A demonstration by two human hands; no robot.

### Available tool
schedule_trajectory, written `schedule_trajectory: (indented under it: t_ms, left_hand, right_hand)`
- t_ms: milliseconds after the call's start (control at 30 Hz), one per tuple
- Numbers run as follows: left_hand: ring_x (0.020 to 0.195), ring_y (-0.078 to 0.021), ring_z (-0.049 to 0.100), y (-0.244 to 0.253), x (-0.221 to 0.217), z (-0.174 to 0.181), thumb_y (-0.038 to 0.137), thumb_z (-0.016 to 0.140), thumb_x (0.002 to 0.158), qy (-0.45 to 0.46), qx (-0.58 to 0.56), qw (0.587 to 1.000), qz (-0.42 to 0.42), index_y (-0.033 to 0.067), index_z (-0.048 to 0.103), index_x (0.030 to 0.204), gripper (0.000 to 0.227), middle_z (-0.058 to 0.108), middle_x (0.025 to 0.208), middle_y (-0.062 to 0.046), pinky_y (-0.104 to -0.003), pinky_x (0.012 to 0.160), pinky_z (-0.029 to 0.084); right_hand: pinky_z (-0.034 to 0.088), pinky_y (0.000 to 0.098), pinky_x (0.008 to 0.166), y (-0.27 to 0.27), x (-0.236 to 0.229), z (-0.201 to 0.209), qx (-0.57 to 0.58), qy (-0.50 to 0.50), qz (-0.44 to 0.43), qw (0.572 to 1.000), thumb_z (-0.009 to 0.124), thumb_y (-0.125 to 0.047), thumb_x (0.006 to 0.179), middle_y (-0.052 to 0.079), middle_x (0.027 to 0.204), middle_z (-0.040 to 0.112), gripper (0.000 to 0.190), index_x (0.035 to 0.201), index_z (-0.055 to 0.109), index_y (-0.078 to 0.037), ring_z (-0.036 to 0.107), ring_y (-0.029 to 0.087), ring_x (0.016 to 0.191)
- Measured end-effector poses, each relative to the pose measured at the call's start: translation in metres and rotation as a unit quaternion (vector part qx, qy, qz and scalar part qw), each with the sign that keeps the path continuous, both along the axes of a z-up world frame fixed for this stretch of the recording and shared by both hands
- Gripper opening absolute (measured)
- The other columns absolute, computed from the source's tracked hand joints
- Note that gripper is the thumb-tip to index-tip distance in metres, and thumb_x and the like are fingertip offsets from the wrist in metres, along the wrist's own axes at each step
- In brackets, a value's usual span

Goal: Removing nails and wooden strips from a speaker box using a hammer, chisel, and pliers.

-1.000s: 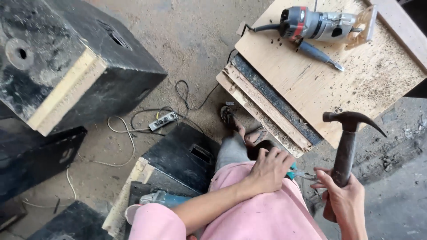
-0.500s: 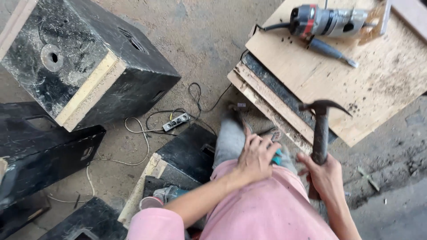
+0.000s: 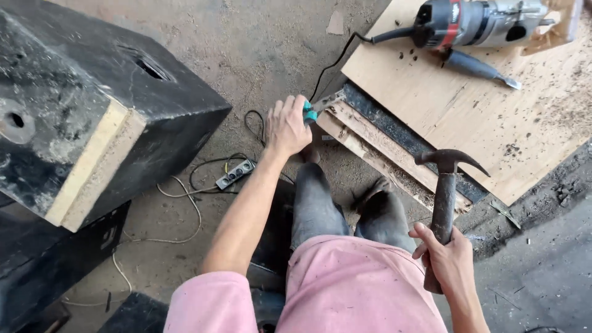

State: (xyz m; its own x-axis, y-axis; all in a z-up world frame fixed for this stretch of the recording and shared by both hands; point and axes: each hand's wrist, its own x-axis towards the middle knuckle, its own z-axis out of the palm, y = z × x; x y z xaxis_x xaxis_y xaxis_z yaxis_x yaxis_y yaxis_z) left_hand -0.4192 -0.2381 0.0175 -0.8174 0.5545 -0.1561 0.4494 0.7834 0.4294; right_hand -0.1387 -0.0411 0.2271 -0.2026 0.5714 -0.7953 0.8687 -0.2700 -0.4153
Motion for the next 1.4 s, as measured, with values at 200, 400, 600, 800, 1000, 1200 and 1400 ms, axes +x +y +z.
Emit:
schedule_trajectory:
  t_ms: [200, 400, 600, 800, 1000, 1200, 1400]
  left_hand:
    - [0.081, -0.0208, 0.053, 0.002, 0.002, -0.004, 0.009, 0.067, 0.074, 0.027, 0.034, 0.998, -0.035, 0.0124, 0.054, 0.109, 0.038, 0.06, 0.093, -0.007, -0.037, 0.073, 0.047]
    - [0.082, -0.0204, 0.05, 0.004, 0.004, -0.007, 0.007, 0.068, 0.071, 0.091, -0.008, 0.995, -0.05, 0.0112, 0.054, 0.108, 0.04, 0.058, 0.093, -0.008, -0.036, 0.074, 0.046]
    - [0.08, -0.0209, 0.048, 0.002, -0.003, -0.001, 0.009, 0.065, 0.065, 0.143, -0.021, 0.987, -0.065, 0.0117, 0.055, 0.106, 0.042, 0.058, 0.094, -0.008, -0.037, 0.069, 0.043]
    - [0.081, -0.0206, 0.05, 0.0, -0.006, -0.014, 0.009, 0.064, 0.064, 0.16, -0.013, 0.985, -0.07, 0.0131, 0.055, 0.108, 0.045, 0.059, 0.095, -0.008, -0.037, 0.07, 0.043]
    - [0.078, -0.0168, 0.05, 0.01, 0.006, 0.001, 0.009, 0.063, 0.079, -0.023, 0.076, 0.995, 0.052, 0.0182, 0.051, 0.099, 0.026, 0.058, 0.088, -0.001, -0.033, 0.069, 0.043]
    - [0.072, -0.0111, 0.045, 0.0, 0.043, 0.069, -0.003, 0.058, 0.072, -0.649, 0.385, 0.648, 0.106, 0.0074, 0.05, 0.102, 0.032, 0.046, 0.086, -0.001, -0.021, 0.054, 0.047]
    - [0.078, -0.017, 0.046, -0.007, 0.066, 0.121, -0.001, 0.052, 0.075, -0.772, 0.482, 0.415, 0.011, 0.0035, 0.052, 0.106, 0.03, 0.046, 0.089, -0.004, -0.029, 0.07, 0.042]
  right_hand:
    - [0.042, 0.0313, 0.047, 0.008, 0.019, -0.01, 0.009, -0.017, 0.083, 0.996, 0.075, -0.023, 0.096, 0.018, 0.054, 0.066, 0.026, 0.089, 0.073, 0.002, 0.048, 0.02, 0.043]
    - [0.042, 0.0313, 0.049, 0.011, 0.029, -0.008, 0.031, -0.054, 0.141, 0.988, 0.078, -0.028, 0.092, 0.015, 0.056, 0.072, 0.027, 0.091, 0.073, -0.001, 0.052, 0.018, 0.042]
    - [0.04, 0.0311, 0.048, -0.001, 0.014, -0.002, 0.025, -0.031, 0.129, 0.991, 0.077, -0.024, 0.093, 0.017, 0.057, 0.072, 0.026, 0.09, 0.065, -0.002, 0.05, 0.018, 0.043]
    - [0.044, 0.0311, 0.043, -0.01, 0.0, 0.0, 0.021, -0.001, 0.125, 0.992, 0.077, -0.021, 0.093, 0.018, 0.06, 0.073, 0.026, 0.091, 0.063, 0.0, 0.054, 0.019, 0.042]
    - [0.04, 0.0309, 0.043, -0.017, -0.008, 0.007, 0.023, 0.009, 0.137, 0.99, 0.077, -0.022, 0.094, 0.017, 0.056, 0.07, 0.031, 0.087, 0.052, -0.005, 0.049, 0.018, 0.04]
    - [0.043, 0.0304, 0.046, -0.017, -0.006, 0.007, 0.009, 0.023, 0.131, 0.991, 0.076, -0.023, 0.093, 0.019, 0.072, 0.079, 0.029, 0.089, 0.055, -0.002, 0.055, 0.019, 0.044]
    - [0.04, 0.0309, 0.043, -0.019, -0.003, 0.009, 0.001, 0.027, 0.128, 0.991, 0.076, -0.021, 0.093, 0.021, 0.072, 0.078, 0.028, 0.091, 0.059, 0.001, 0.053, 0.02, 0.042]
